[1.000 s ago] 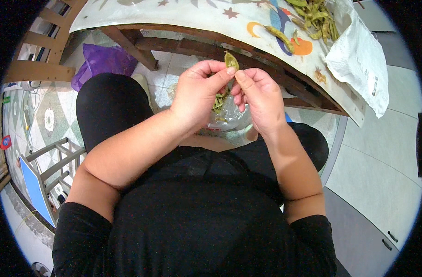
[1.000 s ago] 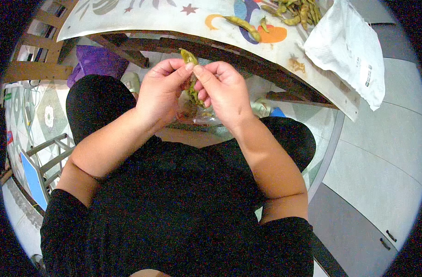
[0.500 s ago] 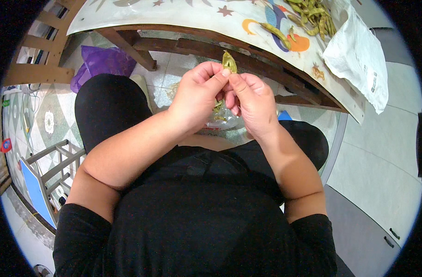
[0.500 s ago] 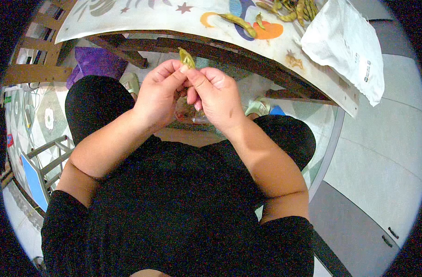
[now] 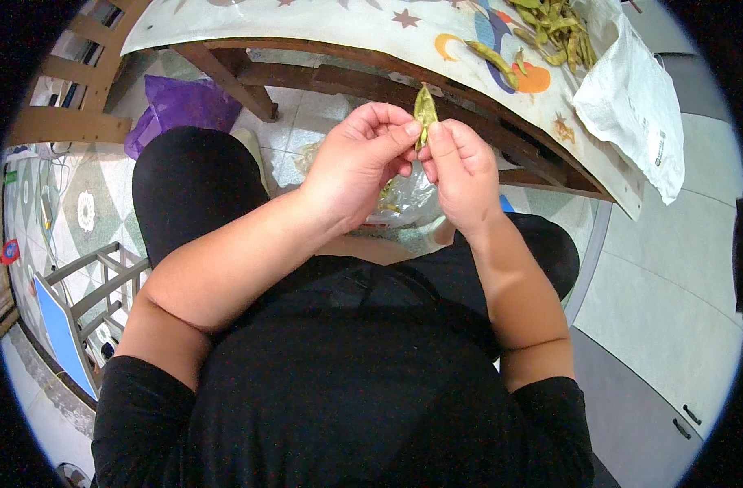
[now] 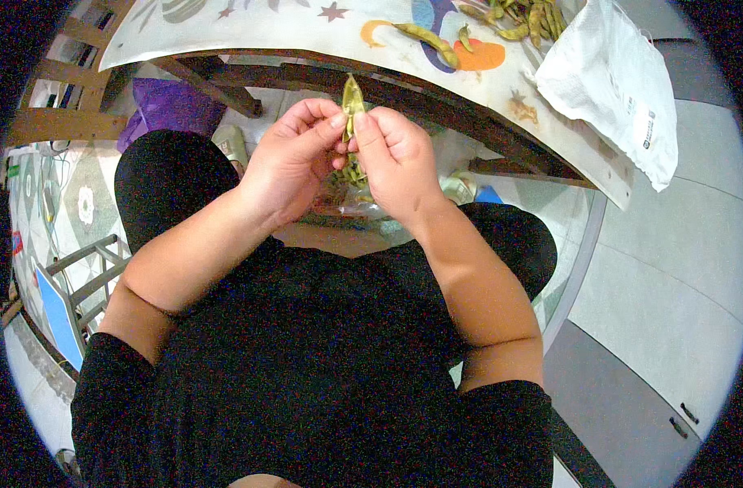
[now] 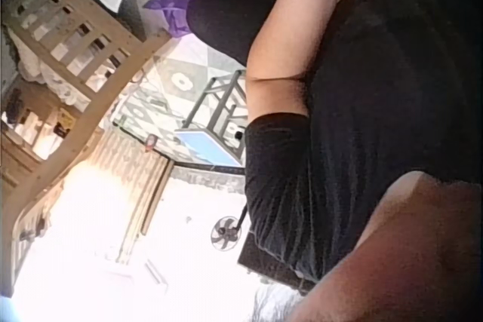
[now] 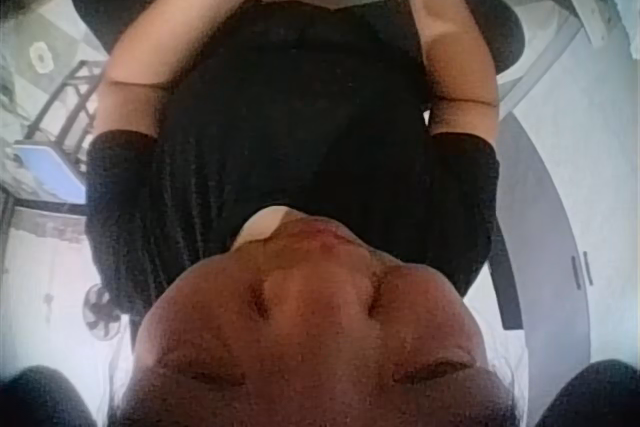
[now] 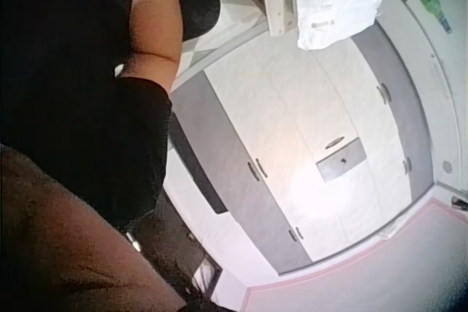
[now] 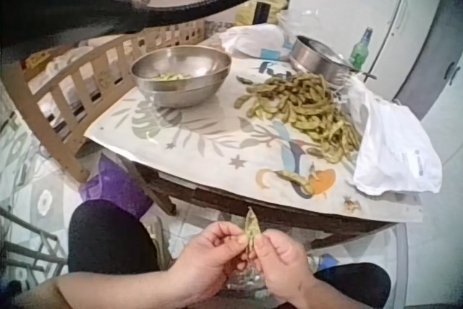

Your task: The person sits on the floor and shells edamame by hand, removing the beans from the pods and placing them into a metal bowl. Empty pods are discarded into a plastic bag on the floor.

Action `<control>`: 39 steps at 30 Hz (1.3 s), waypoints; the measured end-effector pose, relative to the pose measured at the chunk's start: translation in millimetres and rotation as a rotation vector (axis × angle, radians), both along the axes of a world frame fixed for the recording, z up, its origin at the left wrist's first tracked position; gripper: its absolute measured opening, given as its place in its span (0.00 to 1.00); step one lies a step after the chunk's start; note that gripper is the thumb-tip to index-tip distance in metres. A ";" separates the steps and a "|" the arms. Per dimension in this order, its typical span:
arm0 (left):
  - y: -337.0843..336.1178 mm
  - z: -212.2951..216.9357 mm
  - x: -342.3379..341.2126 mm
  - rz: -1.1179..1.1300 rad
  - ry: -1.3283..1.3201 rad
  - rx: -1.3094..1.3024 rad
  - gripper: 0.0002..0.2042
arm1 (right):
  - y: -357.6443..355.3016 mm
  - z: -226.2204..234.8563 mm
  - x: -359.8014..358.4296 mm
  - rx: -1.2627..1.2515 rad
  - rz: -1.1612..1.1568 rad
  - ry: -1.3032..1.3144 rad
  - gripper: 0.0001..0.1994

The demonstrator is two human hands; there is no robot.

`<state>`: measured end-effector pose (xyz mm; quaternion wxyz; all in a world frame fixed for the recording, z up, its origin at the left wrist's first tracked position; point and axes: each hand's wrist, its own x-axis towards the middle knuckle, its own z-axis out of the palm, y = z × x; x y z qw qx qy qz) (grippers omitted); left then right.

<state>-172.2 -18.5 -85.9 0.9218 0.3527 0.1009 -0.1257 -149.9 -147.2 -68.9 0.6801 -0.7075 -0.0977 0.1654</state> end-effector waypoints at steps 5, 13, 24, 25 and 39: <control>0.0 -3.0 0.3 0.007 0.006 0.159 0.07 | -0.8 6.0 5.4 -0.468 0.001 -0.260 0.10; 5.9 -4.3 6.5 -0.117 0.152 0.039 0.08 | -9.9 10.4 12.2 -0.632 0.160 -0.252 0.08; 4.5 -7.0 7.8 -0.128 0.178 0.013 0.08 | -16.5 0.5 13.2 -0.359 0.152 0.025 0.08; 3.6 -7.0 7.6 -0.129 0.165 0.055 0.07 | -17.7 0.8 13.6 -0.400 0.167 0.016 0.08; 0.0 -4.3 1.4 0.015 -0.448 0.914 0.12 | -21.1 9.3 13.1 -0.270 0.140 0.230 0.12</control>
